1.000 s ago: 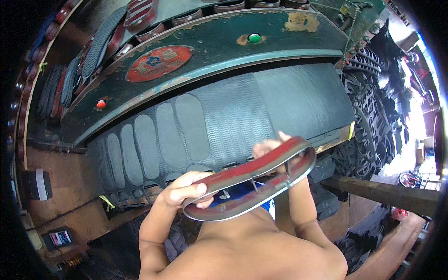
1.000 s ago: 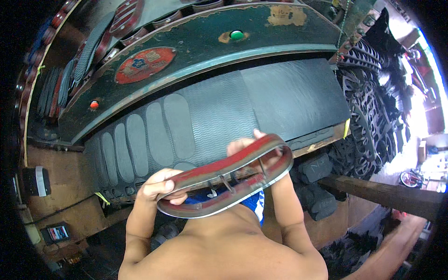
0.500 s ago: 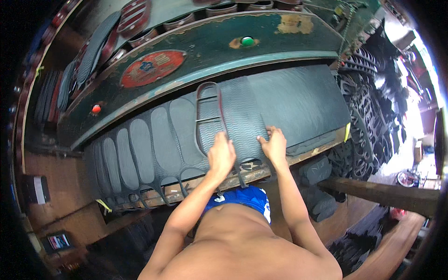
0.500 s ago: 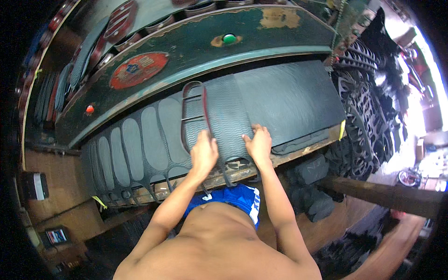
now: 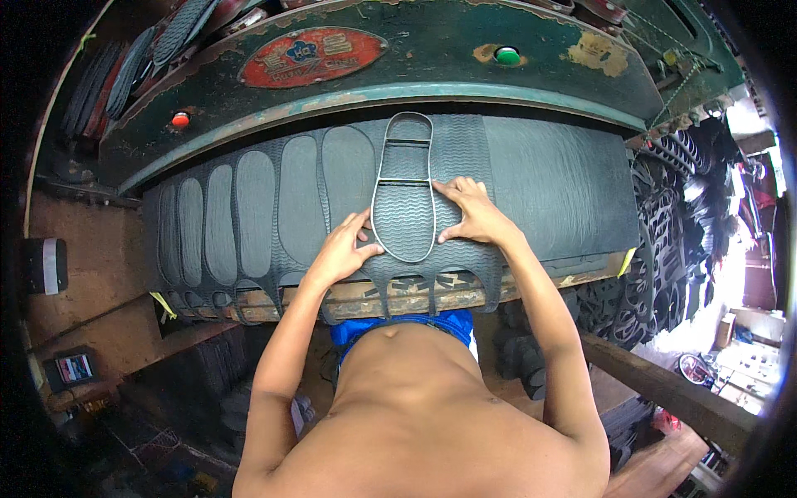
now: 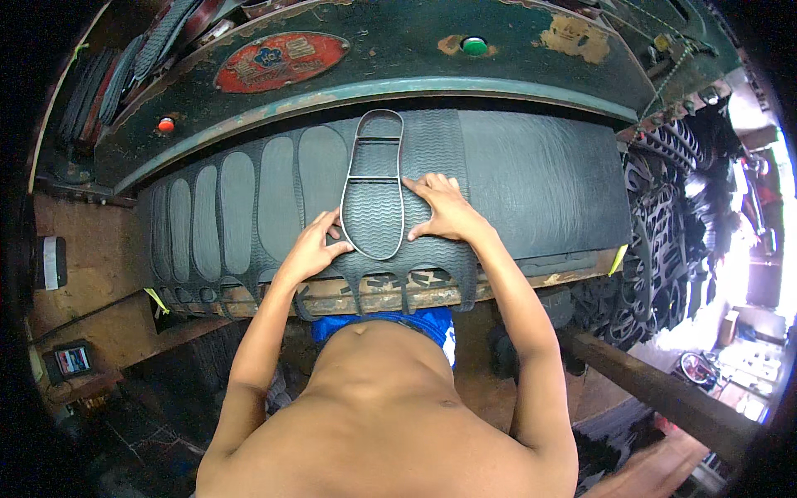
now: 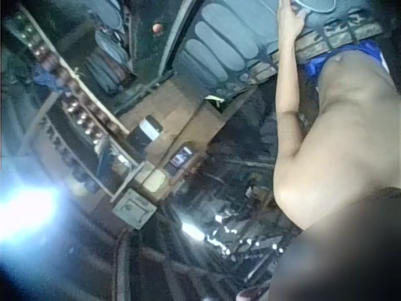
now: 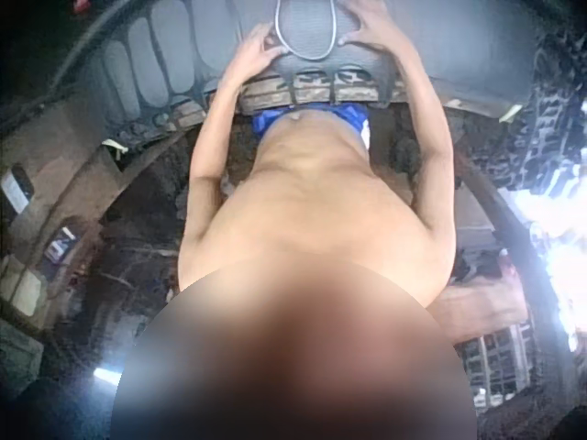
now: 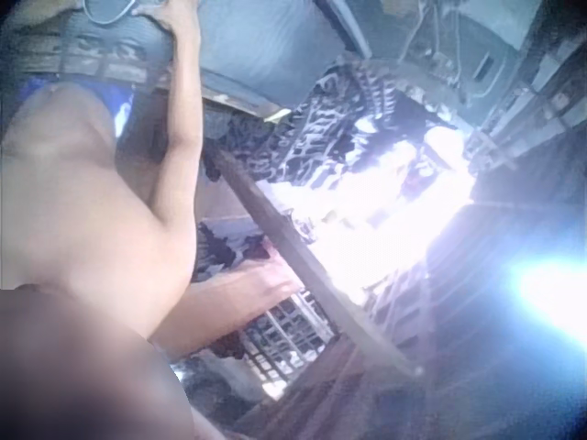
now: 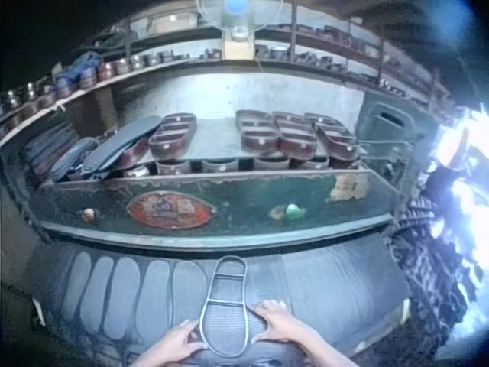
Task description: The person places a large black rubber sheet onto a green press machine, then repeatedly picks up red slipper frames and black insoles, aligns them on the sheet, and presses them together. The person continues this cycle, stacking finished slippers on the machine's upper shelf.
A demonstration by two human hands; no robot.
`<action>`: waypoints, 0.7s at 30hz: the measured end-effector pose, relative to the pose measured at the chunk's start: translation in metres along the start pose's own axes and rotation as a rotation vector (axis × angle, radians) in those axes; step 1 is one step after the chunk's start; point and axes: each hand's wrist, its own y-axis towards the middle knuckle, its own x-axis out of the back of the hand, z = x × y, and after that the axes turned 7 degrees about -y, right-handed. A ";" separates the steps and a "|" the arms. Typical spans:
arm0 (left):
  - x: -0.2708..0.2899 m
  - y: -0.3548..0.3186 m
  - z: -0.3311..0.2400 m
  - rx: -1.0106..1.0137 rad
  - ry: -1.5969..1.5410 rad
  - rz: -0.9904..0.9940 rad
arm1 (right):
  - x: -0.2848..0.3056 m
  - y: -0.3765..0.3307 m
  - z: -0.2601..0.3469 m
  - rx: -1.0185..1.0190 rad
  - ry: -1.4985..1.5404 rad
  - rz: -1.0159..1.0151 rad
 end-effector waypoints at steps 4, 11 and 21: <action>-0.011 0.001 0.003 0.005 0.190 -0.089 | 0.001 0.014 -0.009 0.003 -0.030 0.129; -0.025 -0.007 0.009 -0.093 0.173 -0.214 | 0.009 0.016 -0.014 0.019 0.020 0.197; -0.018 -0.005 0.011 -0.032 0.101 -0.135 | 0.008 0.016 -0.011 0.025 -0.019 0.155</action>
